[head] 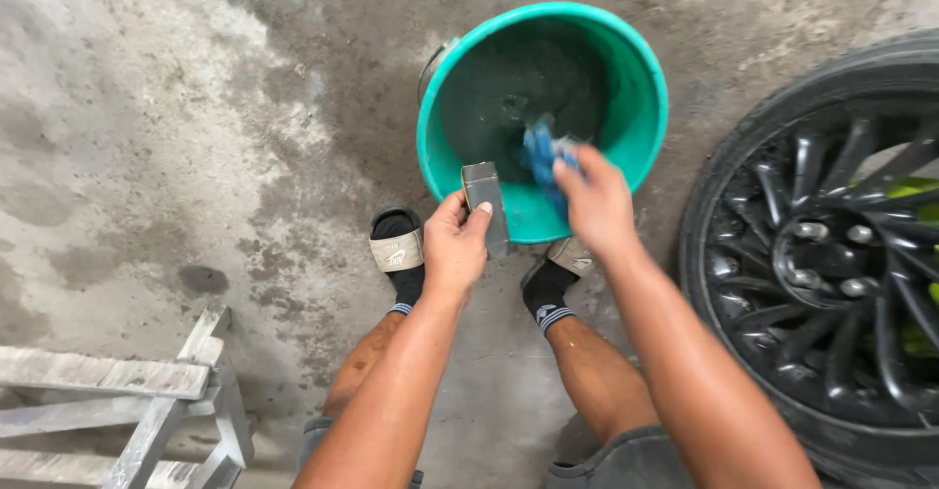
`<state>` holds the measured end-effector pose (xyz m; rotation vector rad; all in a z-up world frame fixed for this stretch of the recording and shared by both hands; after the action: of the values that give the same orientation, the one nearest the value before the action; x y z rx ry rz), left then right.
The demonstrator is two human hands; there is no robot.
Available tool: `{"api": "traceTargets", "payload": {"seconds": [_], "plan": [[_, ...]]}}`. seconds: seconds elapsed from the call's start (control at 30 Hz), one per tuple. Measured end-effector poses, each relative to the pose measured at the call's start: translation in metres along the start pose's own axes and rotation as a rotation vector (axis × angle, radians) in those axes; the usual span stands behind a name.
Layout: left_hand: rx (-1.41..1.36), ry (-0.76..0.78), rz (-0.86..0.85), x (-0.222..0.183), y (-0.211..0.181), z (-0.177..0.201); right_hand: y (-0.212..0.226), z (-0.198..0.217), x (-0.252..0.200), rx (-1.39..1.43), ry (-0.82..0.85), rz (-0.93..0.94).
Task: The person dips a blue cloth into a green bucket of water and wrings it out. They then use the cloth and a small rectangular block to scrub and wipe a silver car door panel, focusing on the area around the door handle. The person repeatedly scrubs the surface and wipes it clean with the cloth.
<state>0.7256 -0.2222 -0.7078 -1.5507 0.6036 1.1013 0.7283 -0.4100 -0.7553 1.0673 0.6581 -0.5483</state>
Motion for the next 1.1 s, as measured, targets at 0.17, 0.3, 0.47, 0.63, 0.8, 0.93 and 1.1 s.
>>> {"api": "traceTargets", "payload": {"seconds": [0.17,0.3,0.47,0.63,0.8,0.93,1.1], "plan": [[0.117,0.177,0.014,-0.008,0.014,-0.013,0.054,0.003,-0.090,0.221,-0.060,0.025],[0.090,0.278,-0.043,0.000,0.025,-0.007,0.039,-0.016,-0.043,-0.226,-0.371,0.372],[0.221,-0.003,-0.022,0.000,0.009,-0.002,0.007,-0.035,0.057,-0.201,-0.576,0.209],[0.129,0.016,-0.004,0.000,0.023,0.015,-0.047,-0.068,0.101,-0.733,-0.285,0.315],[0.220,-0.006,-0.140,-0.006,0.020,0.017,-0.066,-0.060,0.084,-0.671,0.088,0.069],[0.344,-0.088,-0.170,-0.014,-0.008,0.001,-0.008,-0.022,-0.011,-0.170,0.069,-0.050],[0.351,-0.010,-0.305,-0.025,-0.009,-0.023,0.063,0.009,-0.109,0.544,-0.064,0.001]]}}
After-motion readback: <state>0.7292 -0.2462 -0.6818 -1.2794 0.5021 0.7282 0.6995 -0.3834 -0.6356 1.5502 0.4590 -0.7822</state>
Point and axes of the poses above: each hand's wrist, its own x-axis towards the middle knuckle, its own z-axis out of the back of the hand, y = z × x, the point moved 1 cm from there along x, towards the middle knuckle, and after that the axes turned 14 degrees about -x, right-handed, at the moved point
